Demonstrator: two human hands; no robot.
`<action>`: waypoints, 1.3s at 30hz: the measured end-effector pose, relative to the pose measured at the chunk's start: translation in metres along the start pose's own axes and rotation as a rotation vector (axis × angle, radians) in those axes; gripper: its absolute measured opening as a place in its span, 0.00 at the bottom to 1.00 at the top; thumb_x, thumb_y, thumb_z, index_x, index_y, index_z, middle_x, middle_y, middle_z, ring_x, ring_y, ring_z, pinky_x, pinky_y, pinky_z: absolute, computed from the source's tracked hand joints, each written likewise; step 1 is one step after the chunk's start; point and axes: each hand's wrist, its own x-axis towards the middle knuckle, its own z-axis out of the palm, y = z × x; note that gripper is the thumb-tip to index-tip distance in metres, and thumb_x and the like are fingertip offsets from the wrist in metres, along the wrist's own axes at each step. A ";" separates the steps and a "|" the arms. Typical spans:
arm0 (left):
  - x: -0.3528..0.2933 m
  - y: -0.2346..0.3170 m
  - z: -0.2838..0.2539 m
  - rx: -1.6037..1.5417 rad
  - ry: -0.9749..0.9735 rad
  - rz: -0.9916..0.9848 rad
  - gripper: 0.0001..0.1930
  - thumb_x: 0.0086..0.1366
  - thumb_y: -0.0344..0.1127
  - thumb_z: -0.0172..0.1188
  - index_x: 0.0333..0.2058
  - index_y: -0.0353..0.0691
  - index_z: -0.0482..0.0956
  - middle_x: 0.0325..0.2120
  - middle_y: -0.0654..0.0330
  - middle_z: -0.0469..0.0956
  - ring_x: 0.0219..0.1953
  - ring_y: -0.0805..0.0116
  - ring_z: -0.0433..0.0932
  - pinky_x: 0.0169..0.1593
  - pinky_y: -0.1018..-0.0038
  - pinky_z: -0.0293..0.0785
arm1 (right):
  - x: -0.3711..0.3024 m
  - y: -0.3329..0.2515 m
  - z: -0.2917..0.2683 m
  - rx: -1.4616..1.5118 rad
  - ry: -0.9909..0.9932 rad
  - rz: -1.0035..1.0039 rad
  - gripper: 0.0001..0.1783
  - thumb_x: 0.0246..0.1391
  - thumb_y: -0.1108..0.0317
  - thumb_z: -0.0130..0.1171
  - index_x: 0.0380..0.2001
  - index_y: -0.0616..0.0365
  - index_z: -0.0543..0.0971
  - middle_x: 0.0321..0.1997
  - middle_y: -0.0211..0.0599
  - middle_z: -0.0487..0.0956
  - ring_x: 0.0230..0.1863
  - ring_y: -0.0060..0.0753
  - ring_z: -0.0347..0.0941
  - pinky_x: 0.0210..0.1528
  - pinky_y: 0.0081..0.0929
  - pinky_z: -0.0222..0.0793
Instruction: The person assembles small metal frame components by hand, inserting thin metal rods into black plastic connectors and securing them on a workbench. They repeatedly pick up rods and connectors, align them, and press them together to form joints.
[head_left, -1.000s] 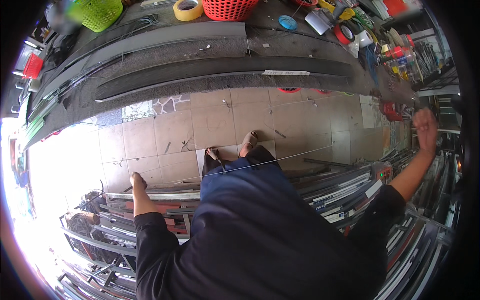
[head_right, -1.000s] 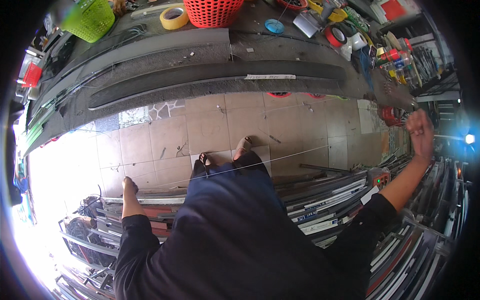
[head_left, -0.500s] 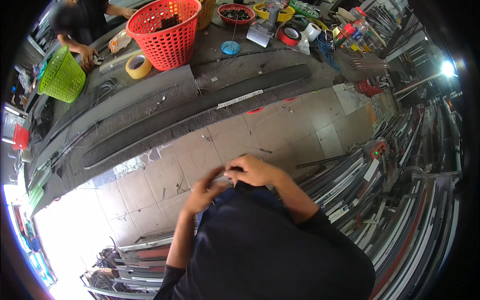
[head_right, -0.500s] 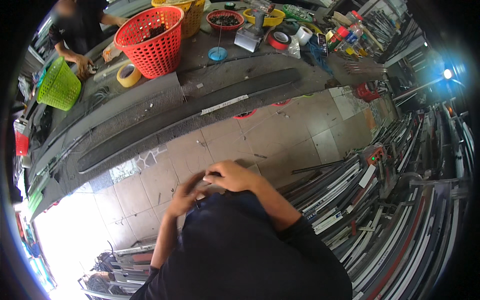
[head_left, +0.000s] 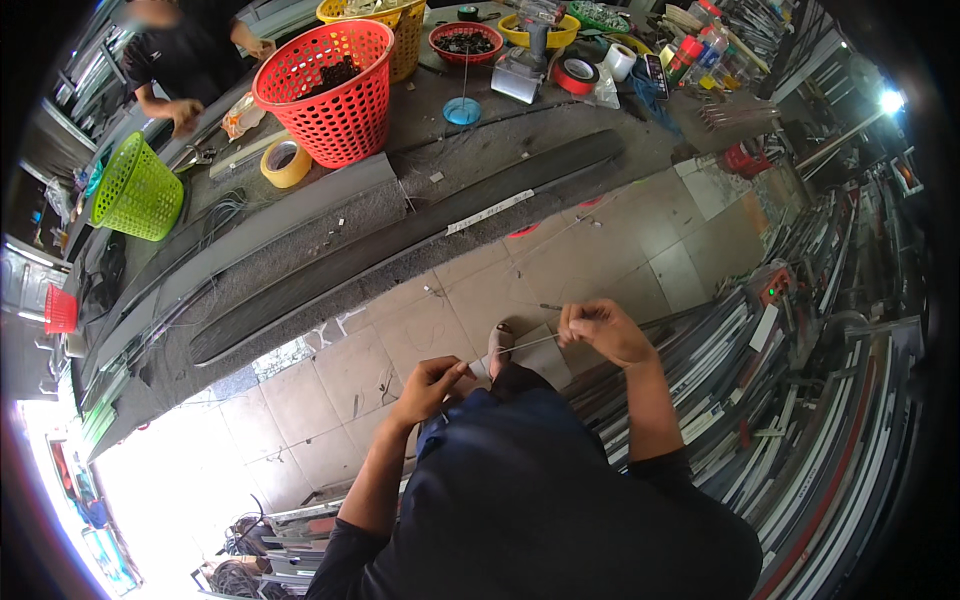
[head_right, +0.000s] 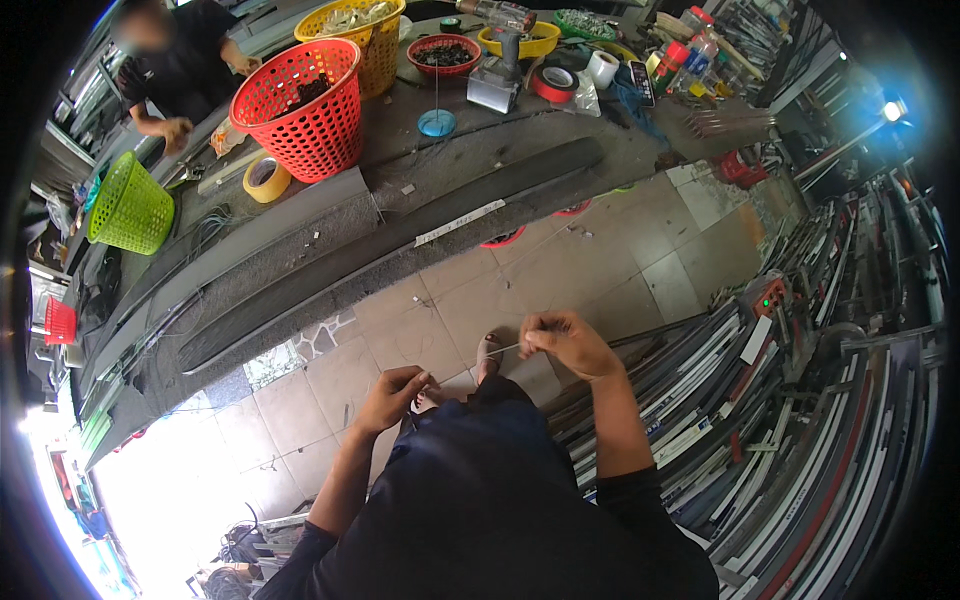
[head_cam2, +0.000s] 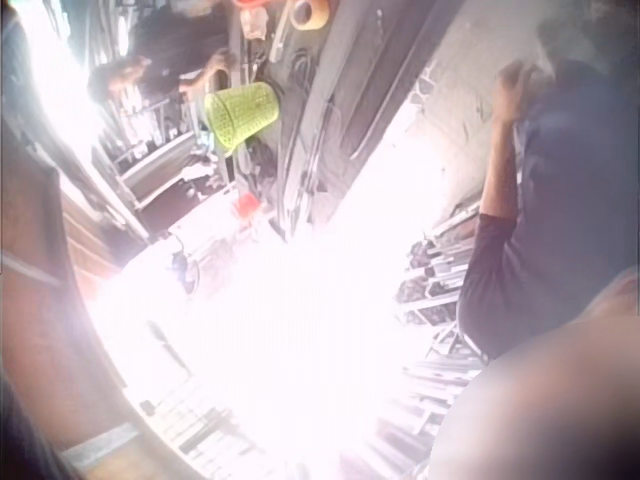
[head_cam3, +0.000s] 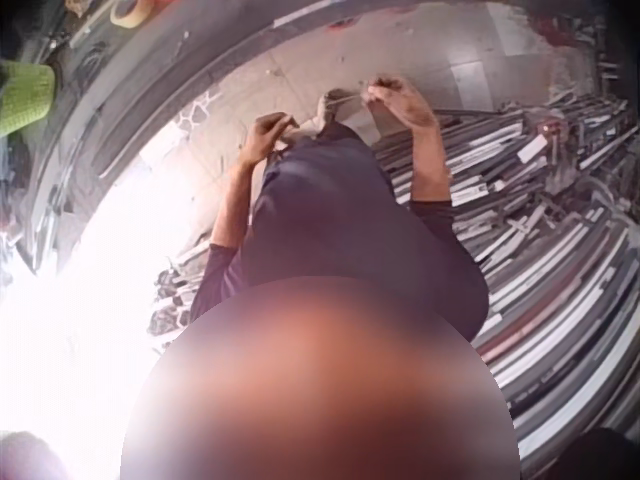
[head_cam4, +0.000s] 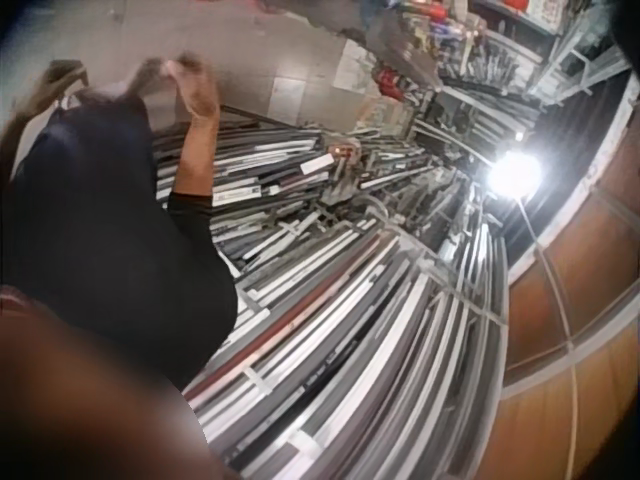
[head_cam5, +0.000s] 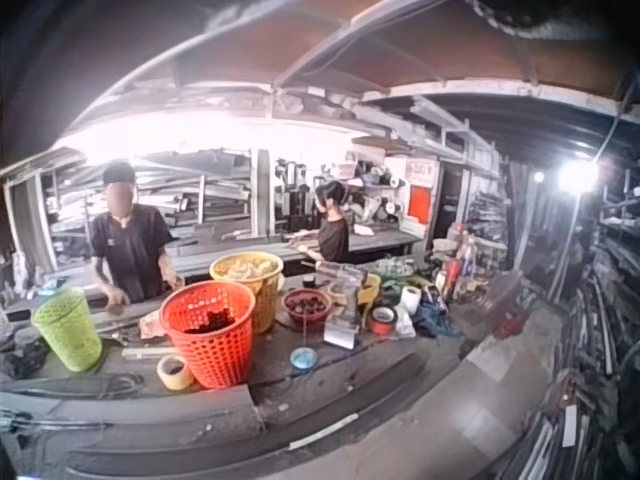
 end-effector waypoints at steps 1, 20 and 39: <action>0.004 0.002 0.004 -0.024 -0.006 -0.121 0.23 0.88 0.51 0.58 0.46 0.37 0.91 0.34 0.65 0.87 0.37 0.79 0.81 0.42 0.75 0.78 | 0.002 0.009 0.008 0.111 0.032 -0.007 0.13 0.74 0.64 0.65 0.34 0.58 0.81 0.36 0.33 0.81 0.39 0.28 0.78 0.46 0.37 0.78; 0.258 0.134 -0.010 0.535 0.488 0.369 0.14 0.72 0.42 0.74 0.48 0.39 0.95 0.44 0.52 0.94 0.47 0.62 0.93 0.51 0.64 0.85 | 0.085 -0.086 -0.138 -0.538 0.452 -0.237 0.14 0.75 0.78 0.64 0.59 0.60 0.88 0.47 0.36 0.92 0.45 0.20 0.86 0.46 0.23 0.79; 0.405 0.177 0.021 0.021 0.379 0.345 0.11 0.72 0.29 0.78 0.52 0.37 0.93 0.42 0.56 0.94 0.40 0.68 0.89 0.49 0.70 0.85 | 0.063 -0.112 -0.263 -0.468 0.751 -0.519 0.05 0.75 0.74 0.69 0.50 0.59 0.85 0.41 0.33 0.90 0.38 0.18 0.82 0.40 0.20 0.77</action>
